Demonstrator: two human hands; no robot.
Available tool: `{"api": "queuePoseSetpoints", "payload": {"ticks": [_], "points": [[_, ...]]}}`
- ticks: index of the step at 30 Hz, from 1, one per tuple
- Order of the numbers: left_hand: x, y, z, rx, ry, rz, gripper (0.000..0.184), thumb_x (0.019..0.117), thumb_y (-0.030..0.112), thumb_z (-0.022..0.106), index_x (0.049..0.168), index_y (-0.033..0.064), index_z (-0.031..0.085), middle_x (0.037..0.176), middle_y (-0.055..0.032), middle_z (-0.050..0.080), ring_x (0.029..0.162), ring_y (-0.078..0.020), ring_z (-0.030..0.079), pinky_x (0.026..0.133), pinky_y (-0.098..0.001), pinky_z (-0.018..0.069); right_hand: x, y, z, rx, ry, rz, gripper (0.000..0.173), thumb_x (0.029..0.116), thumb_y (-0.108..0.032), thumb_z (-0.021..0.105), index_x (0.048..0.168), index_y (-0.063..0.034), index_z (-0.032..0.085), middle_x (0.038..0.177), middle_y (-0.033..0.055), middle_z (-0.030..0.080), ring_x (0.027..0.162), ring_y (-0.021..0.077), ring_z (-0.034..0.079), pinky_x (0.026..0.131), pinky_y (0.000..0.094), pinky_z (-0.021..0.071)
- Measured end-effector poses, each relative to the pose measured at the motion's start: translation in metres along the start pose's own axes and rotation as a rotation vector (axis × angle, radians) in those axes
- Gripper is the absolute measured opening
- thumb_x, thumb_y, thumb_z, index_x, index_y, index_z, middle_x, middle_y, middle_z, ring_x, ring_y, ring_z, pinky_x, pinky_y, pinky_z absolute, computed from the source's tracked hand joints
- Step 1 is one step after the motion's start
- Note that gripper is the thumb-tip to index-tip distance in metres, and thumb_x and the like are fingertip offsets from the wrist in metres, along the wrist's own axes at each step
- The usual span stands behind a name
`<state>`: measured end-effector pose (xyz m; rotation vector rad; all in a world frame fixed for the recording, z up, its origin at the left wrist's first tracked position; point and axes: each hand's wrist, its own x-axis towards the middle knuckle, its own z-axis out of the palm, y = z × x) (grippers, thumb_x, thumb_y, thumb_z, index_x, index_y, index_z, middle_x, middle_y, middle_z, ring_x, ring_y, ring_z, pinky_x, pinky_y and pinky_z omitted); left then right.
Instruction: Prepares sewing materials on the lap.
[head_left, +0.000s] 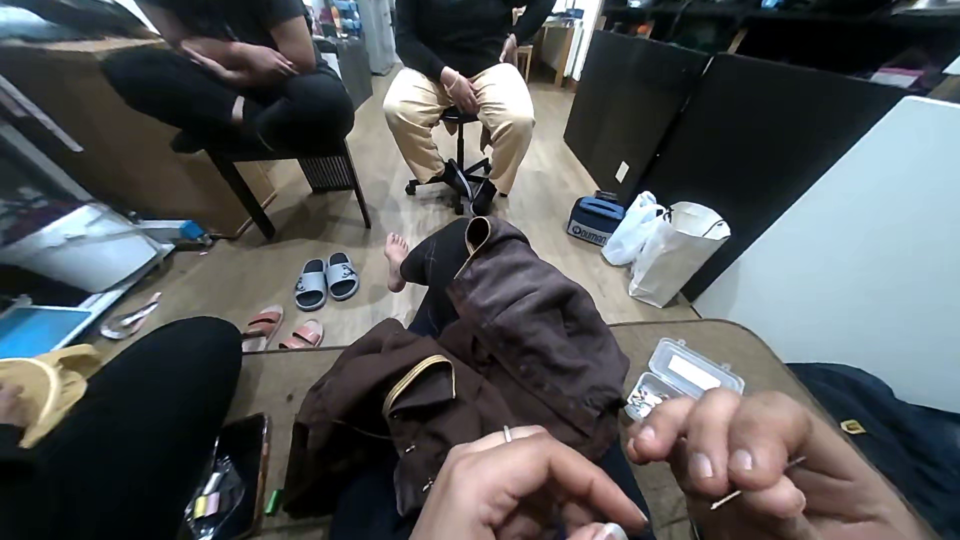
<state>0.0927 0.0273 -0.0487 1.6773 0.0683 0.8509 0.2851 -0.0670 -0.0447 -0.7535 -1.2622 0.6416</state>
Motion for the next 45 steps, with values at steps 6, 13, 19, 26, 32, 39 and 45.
{"api": "queuePoseSetpoints", "payload": {"ticks": [6,13,19,26,32,39,45], "points": [[-0.003,0.002,0.001,-0.034,0.022,0.003,0.020,0.1024,0.011,0.060,0.100,-0.0057,0.069,0.085,-0.0062,0.066,0.072,0.0022,0.056,0.063,-0.0124,0.0444,-0.001,0.002,0.006,0.040,-0.002,-0.007,0.009,0.1038,-0.023,0.061,0.105,-0.0162,0.067,0.100,-0.0018,0.073,0.101,0.0134,0.073,0.093,0.0331,0.0604],[-0.005,0.004,0.000,-0.062,-0.004,-0.017,0.022,0.1021,0.011,0.060,0.103,-0.0071,0.072,0.096,-0.0122,0.072,0.085,-0.0059,0.069,0.076,-0.0208,0.0577,-0.001,0.003,0.009,0.073,-0.006,-0.009,0.009,0.1033,-0.021,0.062,0.105,-0.0144,0.067,0.100,-0.0013,0.073,0.100,0.0130,0.073,0.092,0.0323,0.0605],[0.002,-0.002,-0.004,0.133,0.060,0.128,0.020,0.1018,0.013,0.062,0.102,-0.0011,0.076,0.104,-0.0121,0.076,0.112,-0.0177,0.069,0.106,-0.0351,0.0530,-0.002,0.005,0.011,-0.003,-0.009,-0.006,0.009,0.1029,-0.024,0.063,0.104,-0.0176,0.070,0.101,-0.0074,0.068,0.097,0.0048,0.068,0.087,0.0248,0.0576],[0.011,0.000,0.002,0.073,0.048,0.131,0.016,0.0982,0.012,0.069,0.094,-0.0021,0.074,0.095,-0.0094,0.074,0.102,-0.0104,0.069,0.096,-0.0275,0.0550,-0.002,0.006,0.015,-0.023,-0.023,0.024,0.009,0.1022,-0.024,0.064,0.102,-0.0162,0.070,0.102,-0.0073,0.066,0.093,0.0015,0.065,0.082,0.0202,0.0559],[0.010,-0.003,-0.001,0.043,0.077,0.121,0.022,0.1032,0.019,0.062,0.095,-0.0006,0.069,0.094,-0.0074,0.073,0.098,-0.0094,0.071,0.093,-0.0278,0.0574,-0.003,0.006,0.012,-0.023,-0.034,0.020,0.011,0.1033,-0.026,0.062,0.102,-0.0169,0.069,0.101,-0.0077,0.066,0.094,0.0021,0.065,0.084,0.0214,0.0560],[0.010,0.001,-0.002,-0.344,0.046,-0.025,0.014,0.1090,0.019,0.049,0.105,0.0084,0.058,0.101,-0.0008,0.071,0.100,-0.0102,0.070,0.095,-0.0332,0.0564,-0.001,0.006,0.012,0.025,-0.068,0.038,0.011,0.1050,-0.024,0.059,0.103,-0.0156,0.066,0.097,-0.0060,0.068,0.093,0.0042,0.068,0.086,0.0244,0.0574],[0.009,-0.002,0.002,-0.308,0.074,-0.039,0.020,0.1064,0.025,0.055,0.113,0.0060,0.059,0.109,-0.0014,0.071,0.102,-0.0081,0.068,0.090,-0.0278,0.0571,-0.001,0.007,0.013,-0.009,-0.022,0.026,0.009,0.1031,-0.024,0.062,0.104,-0.0177,0.068,0.098,-0.0083,0.069,0.093,0.0024,0.067,0.084,0.0223,0.0576]]}}
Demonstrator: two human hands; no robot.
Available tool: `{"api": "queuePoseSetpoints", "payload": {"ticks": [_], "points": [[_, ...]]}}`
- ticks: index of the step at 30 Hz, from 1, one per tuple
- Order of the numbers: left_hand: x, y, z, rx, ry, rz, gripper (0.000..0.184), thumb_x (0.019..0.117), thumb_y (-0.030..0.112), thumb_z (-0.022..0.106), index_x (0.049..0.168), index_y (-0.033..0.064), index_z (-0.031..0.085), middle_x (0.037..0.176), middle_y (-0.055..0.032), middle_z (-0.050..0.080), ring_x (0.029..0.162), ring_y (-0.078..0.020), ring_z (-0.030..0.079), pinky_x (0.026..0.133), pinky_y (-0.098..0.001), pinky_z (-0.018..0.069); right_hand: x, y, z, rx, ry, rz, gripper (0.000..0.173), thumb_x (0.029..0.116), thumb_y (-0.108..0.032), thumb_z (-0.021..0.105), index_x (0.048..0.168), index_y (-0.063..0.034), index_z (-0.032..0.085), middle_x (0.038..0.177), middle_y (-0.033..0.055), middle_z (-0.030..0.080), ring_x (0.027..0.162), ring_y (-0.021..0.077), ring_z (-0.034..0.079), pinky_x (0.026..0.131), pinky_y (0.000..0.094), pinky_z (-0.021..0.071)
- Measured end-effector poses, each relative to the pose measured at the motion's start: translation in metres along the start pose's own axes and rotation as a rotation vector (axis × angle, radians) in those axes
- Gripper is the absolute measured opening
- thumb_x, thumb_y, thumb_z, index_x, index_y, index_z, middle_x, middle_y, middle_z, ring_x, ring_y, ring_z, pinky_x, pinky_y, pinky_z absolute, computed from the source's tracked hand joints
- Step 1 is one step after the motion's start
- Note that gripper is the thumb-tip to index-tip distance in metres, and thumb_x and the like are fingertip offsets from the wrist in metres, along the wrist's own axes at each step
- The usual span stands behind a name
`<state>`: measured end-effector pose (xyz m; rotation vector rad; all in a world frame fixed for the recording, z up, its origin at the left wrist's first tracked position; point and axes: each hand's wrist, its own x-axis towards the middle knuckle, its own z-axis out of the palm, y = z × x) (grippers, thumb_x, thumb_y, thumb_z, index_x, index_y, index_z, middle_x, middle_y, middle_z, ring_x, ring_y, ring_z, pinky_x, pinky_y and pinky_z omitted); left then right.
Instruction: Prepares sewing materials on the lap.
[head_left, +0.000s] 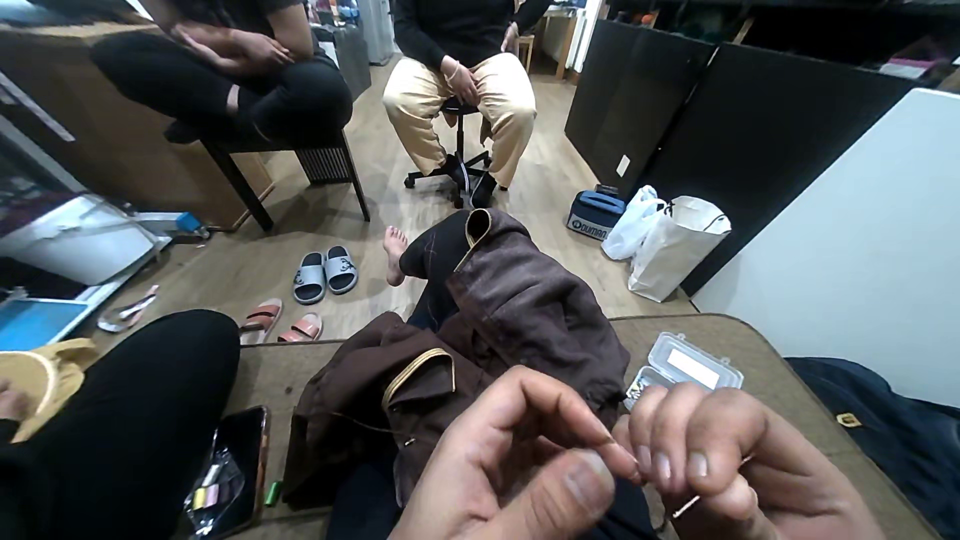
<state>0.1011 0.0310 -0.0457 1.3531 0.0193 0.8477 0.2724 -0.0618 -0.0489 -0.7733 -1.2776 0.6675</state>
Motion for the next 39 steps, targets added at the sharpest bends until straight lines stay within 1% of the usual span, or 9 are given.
{"api": "queuePoseSetpoints", "payload": {"ticks": [5,8,13,17,22,27,31,35,39], "points": [[-0.001,-0.002,0.007,0.047,0.048,0.019,0.027,0.0948,0.011,0.071,0.116,0.0061,0.056,0.109,0.0019,0.072,0.102,-0.0061,0.069,0.088,-0.0268,0.0583,0.000,0.001,0.002,-0.007,0.026,-0.017,0.008,0.1026,-0.023,0.063,0.105,-0.0174,0.068,0.098,-0.0079,0.068,0.092,0.0025,0.068,0.085,0.0230,0.0588],[0.001,-0.004,0.009,0.092,0.090,0.063,0.028,0.0934,0.012,0.074,0.115,0.0067,0.056,0.106,0.0014,0.073,0.099,-0.0063,0.070,0.086,-0.0258,0.0588,0.000,0.001,0.001,-0.046,0.025,-0.032,0.008,0.1026,-0.022,0.063,0.106,-0.0177,0.069,0.100,-0.0085,0.068,0.094,0.0011,0.067,0.084,0.0204,0.0574],[0.003,-0.003,0.013,0.098,0.093,0.045,0.025,0.0938,0.008,0.072,0.112,0.0059,0.055,0.098,0.0019,0.073,0.091,-0.0046,0.071,0.082,-0.0246,0.0595,-0.001,0.004,0.003,-0.149,0.051,-0.032,0.008,0.1004,-0.028,0.067,0.100,-0.0218,0.071,0.101,-0.0119,0.060,0.092,-0.0044,0.059,0.080,0.0128,0.0504],[0.004,-0.007,0.012,-0.087,0.087,-0.043,0.026,0.0926,0.003,0.072,0.106,0.0109,0.050,0.092,0.0048,0.071,0.087,-0.0034,0.070,0.079,-0.0234,0.0589,-0.003,0.006,0.004,-0.117,0.053,-0.013,0.009,0.1013,-0.028,0.065,0.100,-0.0206,0.070,0.101,-0.0113,0.060,0.090,-0.0045,0.060,0.078,0.0132,0.0528],[0.004,-0.010,0.011,-0.180,0.109,-0.045,0.026,0.0934,0.002,0.070,0.102,0.0123,0.048,0.092,0.0034,0.069,0.088,-0.0032,0.068,0.077,-0.0214,0.0563,-0.003,0.007,0.004,-0.098,0.028,0.000,0.010,0.1025,-0.029,0.063,0.101,-0.0213,0.069,0.103,-0.0130,0.061,0.093,-0.0060,0.060,0.081,0.0120,0.0518],[0.004,-0.012,0.011,-0.256,0.128,-0.090,0.022,0.0943,0.003,0.069,0.098,0.0134,0.050,0.091,0.0038,0.068,0.085,-0.0023,0.066,0.076,-0.0206,0.0553,-0.002,0.008,0.004,-0.025,-0.005,-0.005,0.009,0.1037,-0.025,0.061,0.103,-0.0178,0.067,0.100,-0.0106,0.066,0.096,-0.0028,0.064,0.084,0.0154,0.0538],[0.004,-0.018,0.002,-0.269,0.078,-0.057,0.010,0.0972,0.014,0.068,0.097,0.0120,0.059,0.092,0.0032,0.067,0.088,-0.0045,0.067,0.083,-0.0245,0.0562,-0.002,0.009,0.003,0.044,-0.020,0.012,0.010,0.1040,-0.025,0.060,0.104,-0.0176,0.067,0.097,-0.0083,0.068,0.092,0.0010,0.066,0.083,0.0203,0.0558],[0.003,-0.015,0.004,-0.323,0.044,-0.059,0.004,0.1009,0.011,0.062,0.098,0.0118,0.059,0.094,0.0031,0.065,0.091,-0.0066,0.066,0.087,-0.0270,0.0558,-0.002,0.010,0.004,0.114,-0.035,0.032,0.009,0.1038,-0.023,0.061,0.104,-0.0161,0.067,0.098,-0.0059,0.070,0.093,0.0044,0.068,0.085,0.0241,0.0574],[0.001,-0.015,0.005,-0.355,0.026,-0.072,0.006,0.1009,0.009,0.061,0.095,0.0117,0.059,0.094,0.0029,0.066,0.090,-0.0062,0.066,0.086,-0.0263,0.0556,-0.002,0.011,0.004,0.157,-0.078,0.038,0.010,0.1043,-0.021,0.060,0.104,-0.0146,0.067,0.096,-0.0052,0.069,0.093,0.0038,0.068,0.086,0.0237,0.0567]]}}
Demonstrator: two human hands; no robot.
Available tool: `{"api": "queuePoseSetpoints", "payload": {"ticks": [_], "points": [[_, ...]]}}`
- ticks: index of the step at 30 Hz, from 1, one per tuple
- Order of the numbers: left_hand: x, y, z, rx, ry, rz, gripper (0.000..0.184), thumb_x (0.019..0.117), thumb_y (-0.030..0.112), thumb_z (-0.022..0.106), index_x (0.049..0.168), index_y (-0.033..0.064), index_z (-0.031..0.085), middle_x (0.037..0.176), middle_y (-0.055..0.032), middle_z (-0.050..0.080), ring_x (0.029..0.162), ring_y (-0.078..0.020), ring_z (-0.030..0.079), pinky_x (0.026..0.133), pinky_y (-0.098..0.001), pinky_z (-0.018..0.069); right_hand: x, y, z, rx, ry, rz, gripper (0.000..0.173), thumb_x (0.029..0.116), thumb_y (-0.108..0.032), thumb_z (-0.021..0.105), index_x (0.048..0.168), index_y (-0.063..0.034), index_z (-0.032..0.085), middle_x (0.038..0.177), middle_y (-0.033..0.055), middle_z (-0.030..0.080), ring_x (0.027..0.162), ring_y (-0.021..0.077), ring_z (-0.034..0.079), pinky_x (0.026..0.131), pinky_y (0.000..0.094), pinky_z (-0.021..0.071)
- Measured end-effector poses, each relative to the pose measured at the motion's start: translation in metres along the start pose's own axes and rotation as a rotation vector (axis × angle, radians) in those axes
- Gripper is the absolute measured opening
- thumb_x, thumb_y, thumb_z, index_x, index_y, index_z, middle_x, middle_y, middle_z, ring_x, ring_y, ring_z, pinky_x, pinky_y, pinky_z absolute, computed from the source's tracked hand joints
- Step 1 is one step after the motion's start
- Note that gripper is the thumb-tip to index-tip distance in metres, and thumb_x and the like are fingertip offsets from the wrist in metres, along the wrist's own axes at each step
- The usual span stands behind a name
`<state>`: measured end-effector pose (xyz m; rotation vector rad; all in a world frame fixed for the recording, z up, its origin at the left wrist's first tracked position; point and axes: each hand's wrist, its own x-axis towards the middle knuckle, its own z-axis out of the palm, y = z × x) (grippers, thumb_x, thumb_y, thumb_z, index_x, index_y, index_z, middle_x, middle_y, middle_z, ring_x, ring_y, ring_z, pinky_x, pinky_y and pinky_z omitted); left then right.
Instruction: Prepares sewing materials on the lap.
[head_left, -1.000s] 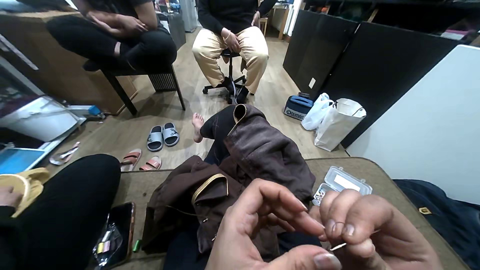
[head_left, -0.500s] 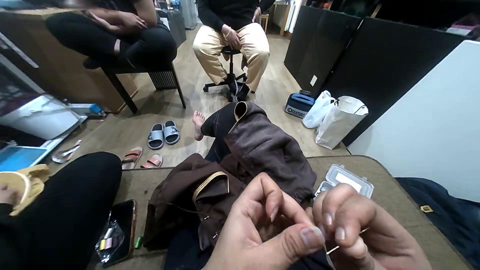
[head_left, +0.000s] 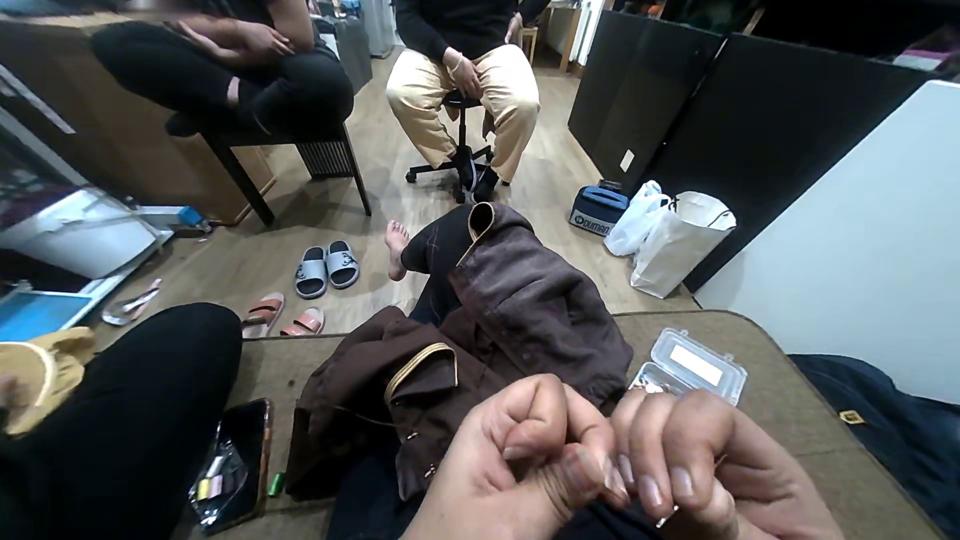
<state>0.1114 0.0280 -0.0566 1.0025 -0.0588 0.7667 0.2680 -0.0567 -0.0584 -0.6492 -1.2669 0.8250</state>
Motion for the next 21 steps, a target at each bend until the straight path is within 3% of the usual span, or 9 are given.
{"api": "queuePoseSetpoints", "payload": {"ticks": [7,10,12,13,15,21], "points": [[-0.001,0.003,-0.003,-0.108,-0.024,-0.105,0.007,0.1011,0.011,0.061,0.095,0.0144,0.060,0.093,0.0034,0.066,0.088,-0.0054,0.066,0.083,-0.0242,0.0549,-0.001,0.001,0.000,0.107,-0.009,0.068,0.009,0.1042,-0.020,0.059,0.104,-0.0142,0.066,0.096,-0.0047,0.069,0.090,0.0036,0.068,0.083,0.0230,0.0574],[0.000,0.008,0.000,-0.141,0.012,-0.194,0.008,0.1037,0.009,0.056,0.098,0.0139,0.056,0.092,0.0022,0.064,0.077,-0.0046,0.065,0.072,-0.0225,0.0575,0.000,0.003,-0.002,0.096,0.042,0.055,0.009,0.1038,-0.021,0.060,0.104,-0.0143,0.067,0.096,-0.0043,0.069,0.087,0.0039,0.068,0.078,0.0219,0.0590],[0.000,0.012,0.003,-0.079,0.017,-0.225,0.011,0.1054,0.007,0.051,0.099,0.0163,0.051,0.090,0.0058,0.058,0.062,0.0031,0.051,0.053,-0.0135,0.0450,-0.001,0.004,-0.004,0.048,0.074,0.034,0.009,0.1034,-0.023,0.061,0.104,-0.0164,0.067,0.095,-0.0059,0.069,0.088,0.0028,0.067,0.081,0.0212,0.0563],[-0.001,0.012,0.004,-0.021,0.022,-0.213,0.013,0.1053,0.006,0.050,0.099,0.0170,0.049,0.090,0.0074,0.056,0.060,0.0055,0.045,0.049,-0.0115,0.0380,-0.001,0.003,-0.004,0.046,0.088,0.027,0.009,0.1035,-0.023,0.061,0.105,-0.0165,0.066,0.096,-0.0052,0.070,0.089,0.0035,0.067,0.082,0.0220,0.0565],[-0.002,0.009,0.004,0.095,0.036,-0.155,0.013,0.1041,0.006,0.053,0.099,0.0169,0.049,0.092,0.0088,0.056,0.062,0.0072,0.043,0.050,-0.0108,0.0357,-0.001,0.001,-0.004,0.078,0.107,0.026,0.009,0.1034,-0.022,0.061,0.105,-0.0156,0.066,0.096,-0.0030,0.071,0.090,0.0062,0.069,0.083,0.0244,0.0576],[-0.001,0.002,0.003,0.190,0.127,-0.037,0.012,0.1010,0.005,0.059,0.094,0.0138,0.053,0.093,0.0064,0.062,0.071,0.0045,0.054,0.059,-0.0133,0.0437,0.000,0.004,0.003,0.270,0.096,0.081,0.008,0.1042,-0.017,0.058,0.106,-0.0126,0.064,0.096,0.0011,0.071,0.093,0.0110,0.072,0.086,0.0282,0.0600]]}}
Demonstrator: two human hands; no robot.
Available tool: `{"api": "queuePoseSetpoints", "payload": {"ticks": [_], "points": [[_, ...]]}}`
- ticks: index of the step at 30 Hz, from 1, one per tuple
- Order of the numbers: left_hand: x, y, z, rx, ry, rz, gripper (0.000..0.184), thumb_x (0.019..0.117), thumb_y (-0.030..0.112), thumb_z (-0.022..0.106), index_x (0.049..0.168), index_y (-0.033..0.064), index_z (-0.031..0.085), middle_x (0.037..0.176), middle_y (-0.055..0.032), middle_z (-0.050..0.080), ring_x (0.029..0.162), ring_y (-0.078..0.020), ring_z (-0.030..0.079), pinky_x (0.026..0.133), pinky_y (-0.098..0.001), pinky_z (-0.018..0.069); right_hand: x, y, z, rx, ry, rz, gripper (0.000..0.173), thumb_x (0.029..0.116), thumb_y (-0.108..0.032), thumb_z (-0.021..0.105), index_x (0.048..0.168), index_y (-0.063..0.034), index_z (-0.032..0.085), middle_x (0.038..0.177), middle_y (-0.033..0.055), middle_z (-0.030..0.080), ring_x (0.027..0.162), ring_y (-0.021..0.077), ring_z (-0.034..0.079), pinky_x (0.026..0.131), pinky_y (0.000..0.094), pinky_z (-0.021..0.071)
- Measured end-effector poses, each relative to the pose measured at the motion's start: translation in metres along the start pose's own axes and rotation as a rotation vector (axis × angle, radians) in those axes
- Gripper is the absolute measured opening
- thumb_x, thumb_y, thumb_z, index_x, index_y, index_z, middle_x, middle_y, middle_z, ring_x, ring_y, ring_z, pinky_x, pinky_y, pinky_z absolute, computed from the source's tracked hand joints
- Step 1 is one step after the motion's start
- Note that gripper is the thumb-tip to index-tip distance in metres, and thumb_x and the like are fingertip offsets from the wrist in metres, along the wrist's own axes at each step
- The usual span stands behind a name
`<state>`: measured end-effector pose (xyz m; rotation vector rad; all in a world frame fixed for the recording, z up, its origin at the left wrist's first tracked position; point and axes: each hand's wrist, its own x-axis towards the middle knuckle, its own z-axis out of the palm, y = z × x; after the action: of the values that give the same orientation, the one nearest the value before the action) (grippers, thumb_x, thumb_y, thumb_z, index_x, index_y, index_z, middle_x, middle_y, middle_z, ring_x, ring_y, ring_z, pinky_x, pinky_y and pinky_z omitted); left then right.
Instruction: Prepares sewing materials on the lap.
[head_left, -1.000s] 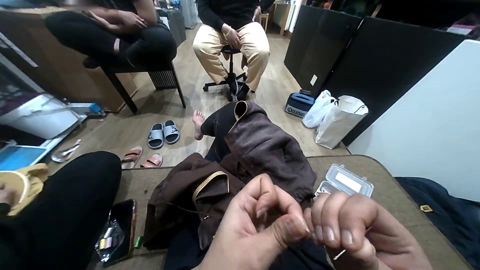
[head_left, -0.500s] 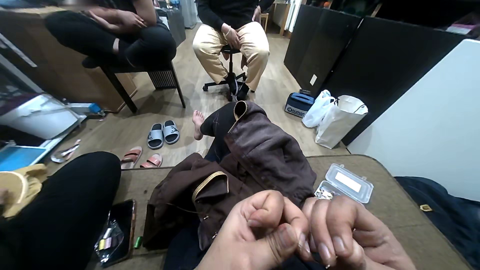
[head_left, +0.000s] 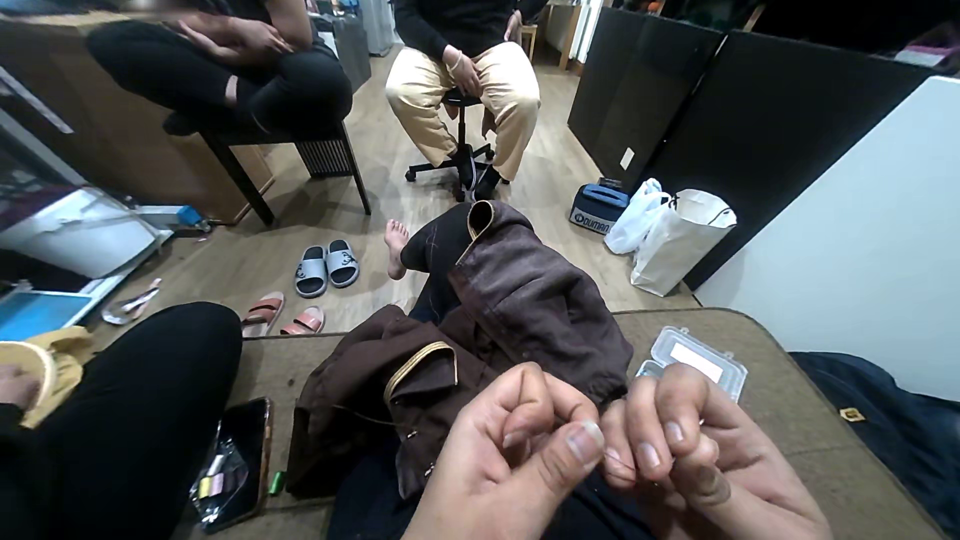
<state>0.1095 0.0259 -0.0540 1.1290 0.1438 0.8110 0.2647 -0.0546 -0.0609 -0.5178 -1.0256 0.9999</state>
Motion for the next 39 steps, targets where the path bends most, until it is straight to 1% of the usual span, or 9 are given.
{"api": "queuePoseSetpoints", "payload": {"ticks": [3,7,9,11,14,22,30,35,39], "points": [[0.000,0.000,0.000,-0.045,0.043,-0.034,0.014,0.1001,0.007,0.061,0.090,0.0137,0.056,0.090,0.0041,0.065,0.065,0.0045,0.053,0.054,-0.0125,0.0430,0.000,0.004,0.001,0.025,0.029,0.003,0.007,0.1031,-0.019,0.060,0.105,-0.0132,0.064,0.094,0.0009,0.071,0.091,0.0106,0.071,0.085,0.0276,0.0594],[0.001,-0.006,0.001,-0.046,0.074,-0.017,0.015,0.0988,0.007,0.064,0.088,0.0136,0.057,0.092,0.0036,0.067,0.061,0.0072,0.050,0.051,-0.0107,0.0404,0.000,0.007,0.001,0.054,0.091,-0.050,0.007,0.1022,-0.017,0.061,0.104,-0.0116,0.065,0.095,0.0042,0.072,0.095,0.0154,0.073,0.091,0.0323,0.0596],[-0.001,-0.009,0.003,-0.007,0.097,0.038,0.015,0.0984,0.007,0.065,0.088,0.0128,0.056,0.094,0.0031,0.067,0.061,0.0074,0.051,0.051,-0.0101,0.0425,0.001,0.006,0.002,0.041,0.128,-0.054,0.008,0.1027,-0.018,0.060,0.102,-0.0111,0.064,0.092,0.0037,0.071,0.090,0.0149,0.074,0.087,0.0314,0.0616],[-0.002,-0.010,0.006,0.006,0.115,0.090,0.013,0.0982,0.007,0.065,0.089,0.0115,0.057,0.096,0.0023,0.067,0.065,0.0051,0.057,0.055,-0.0115,0.0489,0.001,0.005,0.004,0.003,0.164,-0.039,0.009,0.1031,-0.019,0.059,0.101,-0.0110,0.063,0.090,0.0032,0.071,0.085,0.0143,0.074,0.082,0.0305,0.0631],[-0.002,-0.013,0.007,-0.010,0.137,0.126,0.013,0.0977,0.005,0.066,0.088,0.0103,0.058,0.096,0.0015,0.068,0.071,0.0007,0.065,0.061,-0.0154,0.0571,0.000,0.004,0.005,-0.033,0.195,-0.033,0.010,0.1034,-0.021,0.059,0.101,-0.0119,0.063,0.091,0.0022,0.070,0.082,0.0141,0.074,0.079,0.0306,0.0640],[0.004,-0.022,0.001,-0.017,0.133,0.226,0.009,0.0977,0.011,0.067,0.091,0.0110,0.062,0.093,0.0001,0.070,0.081,-0.0066,0.071,0.073,-0.0235,0.0623,0.002,0.001,0.008,0.032,0.301,0.032,0.011,0.1043,-0.017,0.057,0.098,-0.0095,0.062,0.089,0.0048,0.071,0.080,0.0179,0.076,0.078,0.0353,0.0660],[0.005,-0.027,0.001,-0.012,0.165,0.233,0.013,0.0968,0.009,0.068,0.086,0.0111,0.061,0.093,-0.0004,0.070,0.082,-0.0063,0.070,0.073,-0.0232,0.0620,0.004,0.006,0.008,0.015,0.280,-0.047,0.011,0.1035,-0.020,0.058,0.098,-0.0108,0.061,0.088,0.0037,0.069,0.082,0.0167,0.075,0.080,0.0333,0.0647],[0.008,-0.030,0.001,-0.011,0.159,0.289,0.013,0.0965,0.009,0.068,0.086,0.0090,0.062,0.092,-0.0018,0.070,0.080,-0.0058,0.069,0.074,-0.0218,0.0601,0.005,0.007,0.012,-0.020,0.245,-0.054,0.012,0.1049,-0.022,0.056,0.100,-0.0116,0.059,0.087,0.0013,0.067,0.073,0.0113,0.072,0.069,0.0263,0.0639],[0.006,-0.026,0.002,-0.064,0.156,0.216,0.013,0.0972,0.010,0.068,0.086,0.0109,0.060,0.089,-0.0003,0.069,0.080,-0.0074,0.070,0.077,-0.0263,0.0618,0.005,0.010,0.008,-0.167,0.175,-0.139,0.012,0.1041,-0.027,0.058,0.101,-0.0162,0.060,0.086,-0.0023,0.065,0.078,0.0081,0.068,0.074,0.0246,0.0592]]}}
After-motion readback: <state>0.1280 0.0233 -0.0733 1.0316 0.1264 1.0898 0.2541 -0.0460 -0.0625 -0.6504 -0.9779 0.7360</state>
